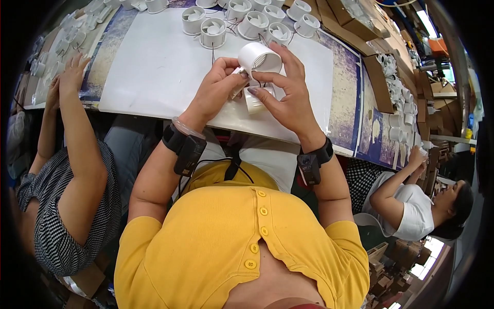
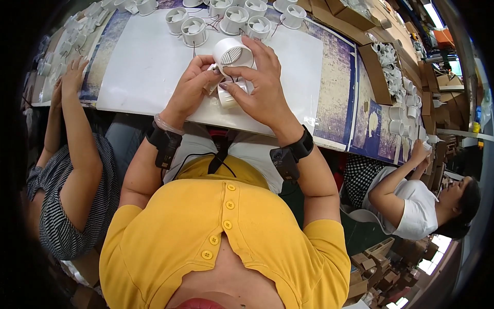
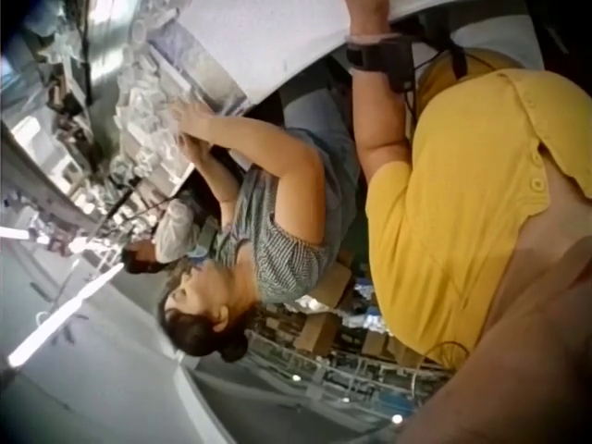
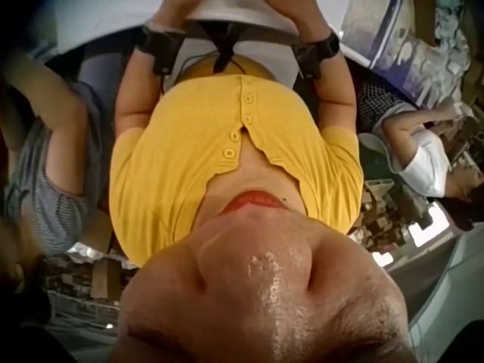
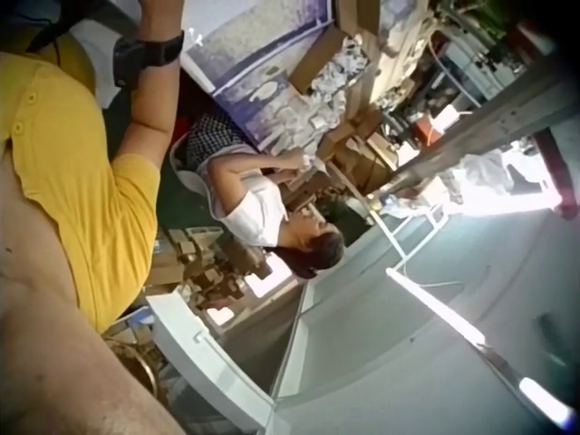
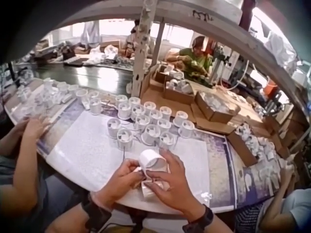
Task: Assembling small electronic fixtures by inserting wires and internal components into white plastic housings.
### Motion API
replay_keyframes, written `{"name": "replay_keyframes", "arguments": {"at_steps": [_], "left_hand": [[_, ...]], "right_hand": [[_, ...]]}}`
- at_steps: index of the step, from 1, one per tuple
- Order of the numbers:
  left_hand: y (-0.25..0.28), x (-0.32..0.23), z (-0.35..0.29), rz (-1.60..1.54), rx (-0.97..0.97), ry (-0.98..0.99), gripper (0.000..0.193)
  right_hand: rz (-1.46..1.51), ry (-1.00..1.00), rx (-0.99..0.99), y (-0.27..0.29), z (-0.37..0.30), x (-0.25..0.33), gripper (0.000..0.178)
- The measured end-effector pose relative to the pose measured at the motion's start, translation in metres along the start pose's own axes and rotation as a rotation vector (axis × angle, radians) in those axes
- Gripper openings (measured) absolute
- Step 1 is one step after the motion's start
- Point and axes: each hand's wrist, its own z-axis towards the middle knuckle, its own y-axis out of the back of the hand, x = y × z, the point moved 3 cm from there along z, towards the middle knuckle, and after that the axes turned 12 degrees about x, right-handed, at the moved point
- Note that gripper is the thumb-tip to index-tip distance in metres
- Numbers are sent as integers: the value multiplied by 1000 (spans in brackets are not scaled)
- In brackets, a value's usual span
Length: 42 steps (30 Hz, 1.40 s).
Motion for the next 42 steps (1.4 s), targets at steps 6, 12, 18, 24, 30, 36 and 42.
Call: {"name": "replay_keyframes", "arguments": {"at_steps": [6, 12, 18, 24, 30, 36, 42], "left_hand": [[-1, -1, 2, 247, 32, 57, 35], [-4, -2, 4, 375, 1, 41, 33], [-2, 0, 4, 360, 16, 26, 34], [-4, -1, 4, 334, -8, 32, 37], [-4, 0, 5, 351, -30, 24, 38], [-2, 4, 4, 308, -26, -14, 40], [-7, -1, 6, 303, -31, 10, 41]], "right_hand": [[-78, 6, 25, 0, 6, -22, 15], [69, -15, 47, 0, 5, -30, 16], [25, 31, 32, 3, 5, -33, 14], [77, 90, 30, 0, 7, -31, 13], [76, -85, -5, -4, 1, -32, 11], [112, -82, -22, -12, -3, -33, 14], [123, -65, -12, -9, -2, -35, 15]]}}
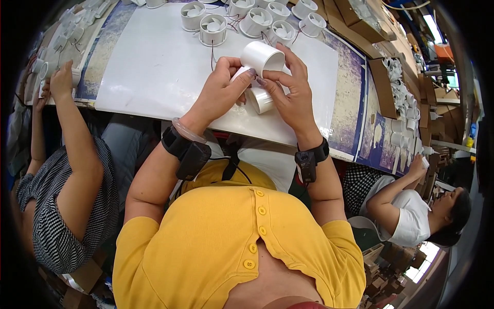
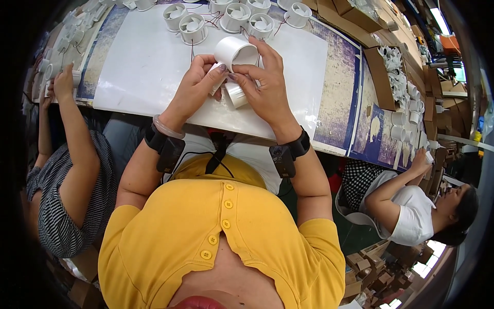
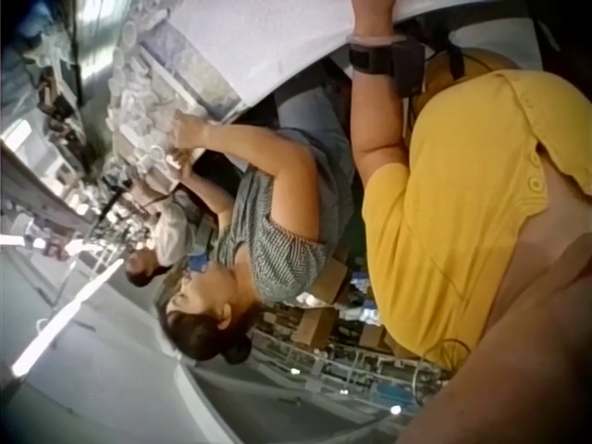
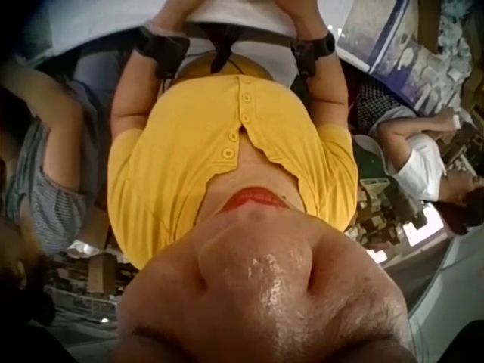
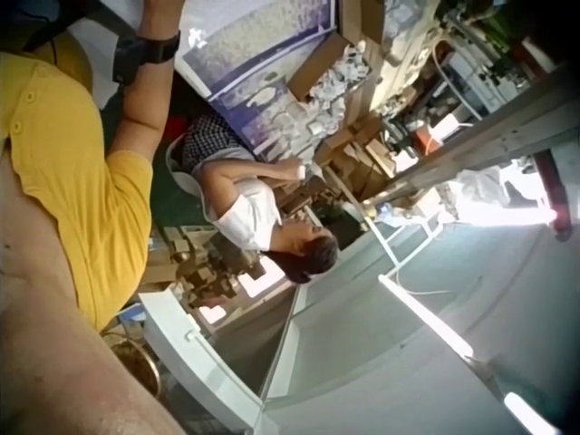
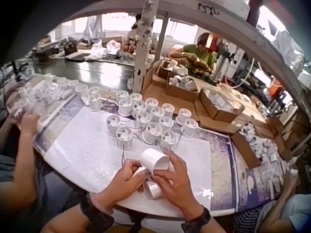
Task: Assembling small electronic fixtures by inserting wires and internal components into white plastic housings.
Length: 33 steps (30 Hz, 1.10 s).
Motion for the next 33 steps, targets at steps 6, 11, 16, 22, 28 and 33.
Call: {"name": "replay_keyframes", "arguments": {"at_steps": [6, 11, 16, 22, 28, 33], "left_hand": [[2, 0, -1, -9, -20, 38, 44], [1, -1, 0, -30, -31, 34, 45], [1, -4, -2, 9, -44, 63, 37], [1, -4, -2, 5, -88, 78, 35], [2, -3, 0, -65, -104, 6, 43], [0, -5, -3, -110, -93, -49, 42]], "right_hand": [[126, -68, -26, 4, -2, 1, 36], [281, -176, 90, 15, -22, -12, 53], [353, -304, 256, 7, -33, -16, 63], [52, -180, 170, 4, -31, -2, 59], [-281, -26, 48, -6, -25, 15, 46], [-123, -56, 25, -13, -23, 13, 42]]}}
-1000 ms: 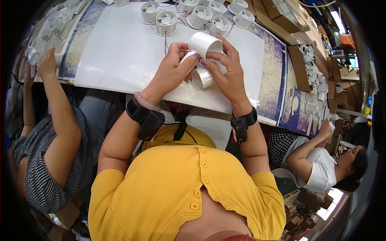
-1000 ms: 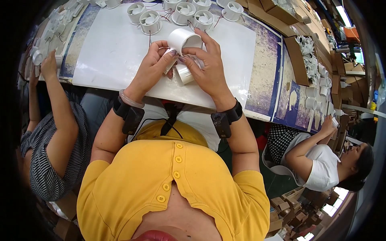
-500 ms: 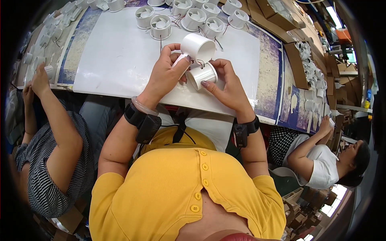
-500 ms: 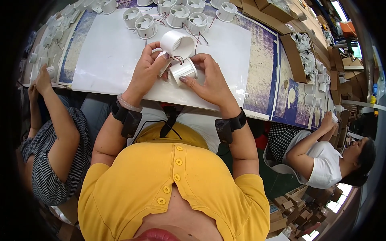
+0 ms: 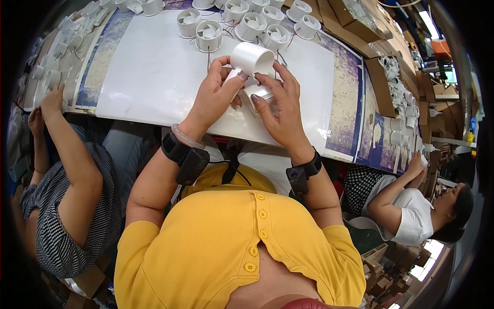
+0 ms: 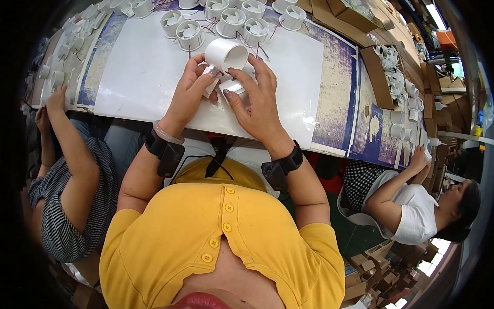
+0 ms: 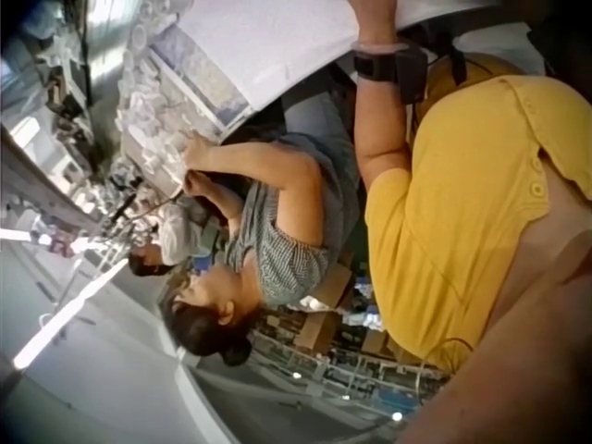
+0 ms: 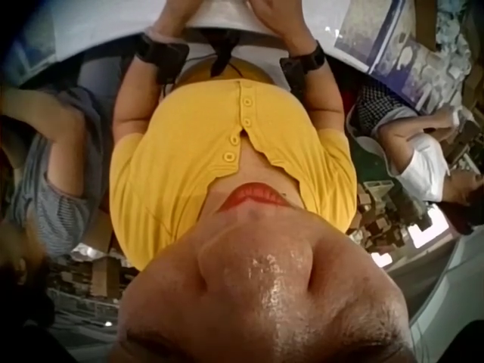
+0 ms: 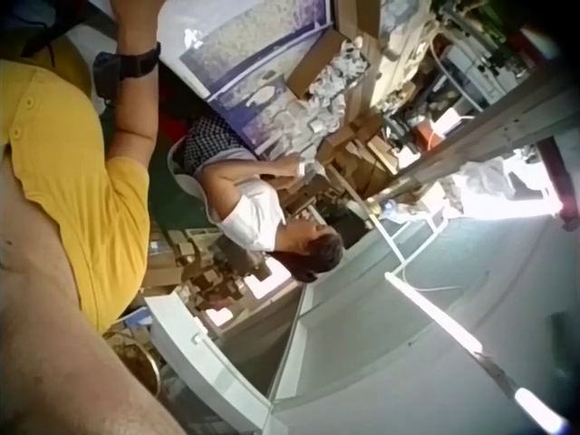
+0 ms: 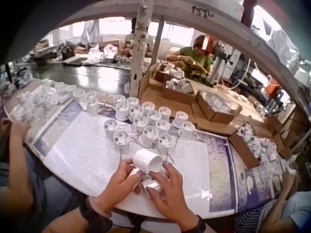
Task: Assembling small electronic fixtures by inserting wires and internal components into white plastic housings.
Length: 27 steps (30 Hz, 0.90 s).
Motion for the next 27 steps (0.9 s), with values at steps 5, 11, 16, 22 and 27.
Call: {"name": "replay_keyframes", "arguments": {"at_steps": [5, 11, 16, 22, 27], "left_hand": [[1, 2, 0, 103, -19, -7, 40], [2, 1, 0, 62, -38, 25, 40], [0, -3, -1, -91, -33, 22, 39], [5, 1, -2, -63, -33, 26, 42], [1, -12, -8, 366, -83, 4, 48]], "right_hand": [[58, -6, 23, 1, 2, 0, 40], [312, -32, 64, 1, 0, -11, 45], [873, -197, 114, 0, 3, -21, 54], [796, -269, 213, 1, 4, -18, 54], [-134, -46, -18, 37, 9, 20, 50]]}}
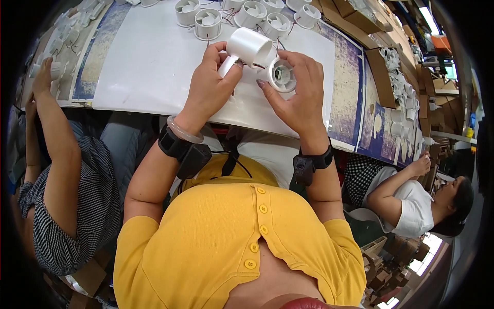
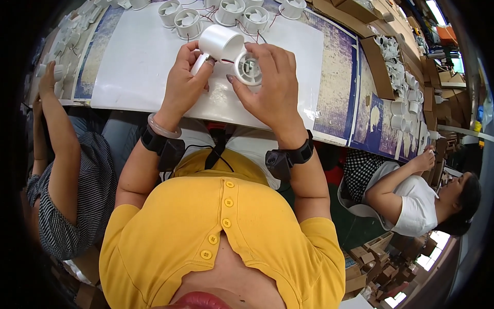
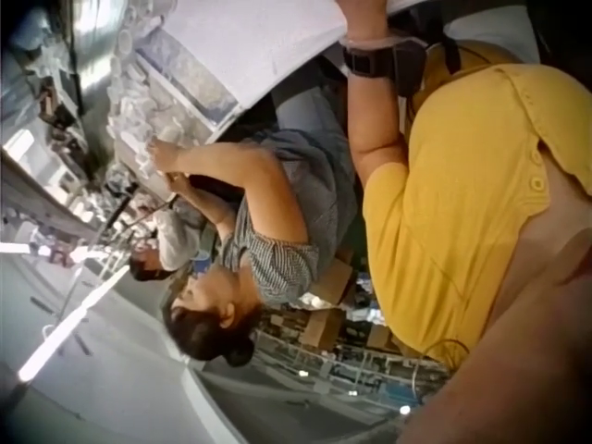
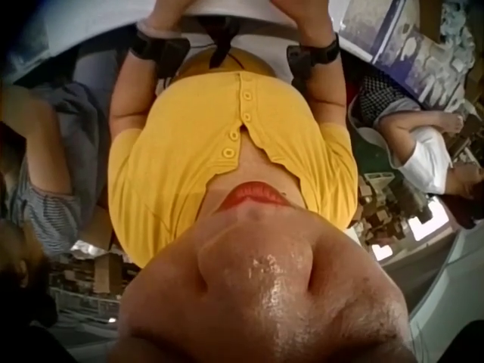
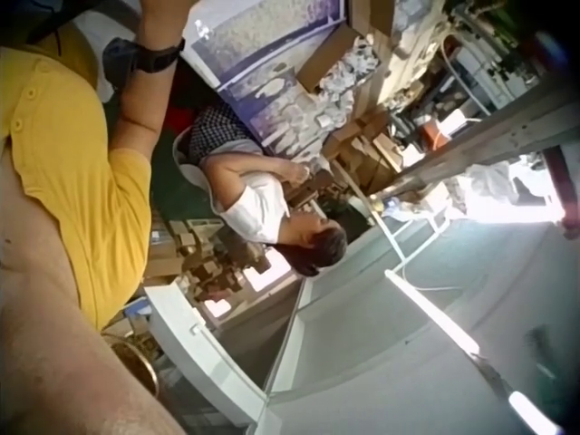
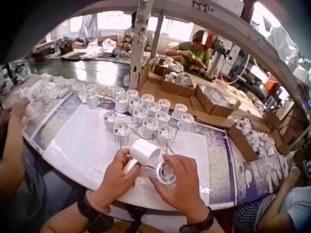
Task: Assembling small electronic fixtures by inserting wires and internal components into white plastic housings.
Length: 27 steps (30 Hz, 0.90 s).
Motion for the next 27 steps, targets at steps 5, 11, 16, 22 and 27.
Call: {"name": "replay_keyframes", "arguments": {"at_steps": [5, 11, 16, 22, 27], "left_hand": [[-1, -5, -3, -7, 46, 120, 46], [0, -1, -4, -89, 314, 333, 42], [3, 4, -3, 190, 240, 155, 39], [0, -3, -12, 609, -34, -261, 31], [0, -15, -24, 800, -142, -498, 23]], "right_hand": [[-113, 258, -6, 17, 14, 8, 52], [71, 389, 173, 25, 25, -8, 54], [190, 435, 271, 18, 29, -12, 53], [251, 381, 333, 7, 30, -17, 52], [227, 401, 321, 7, 32, -16, 51]]}}
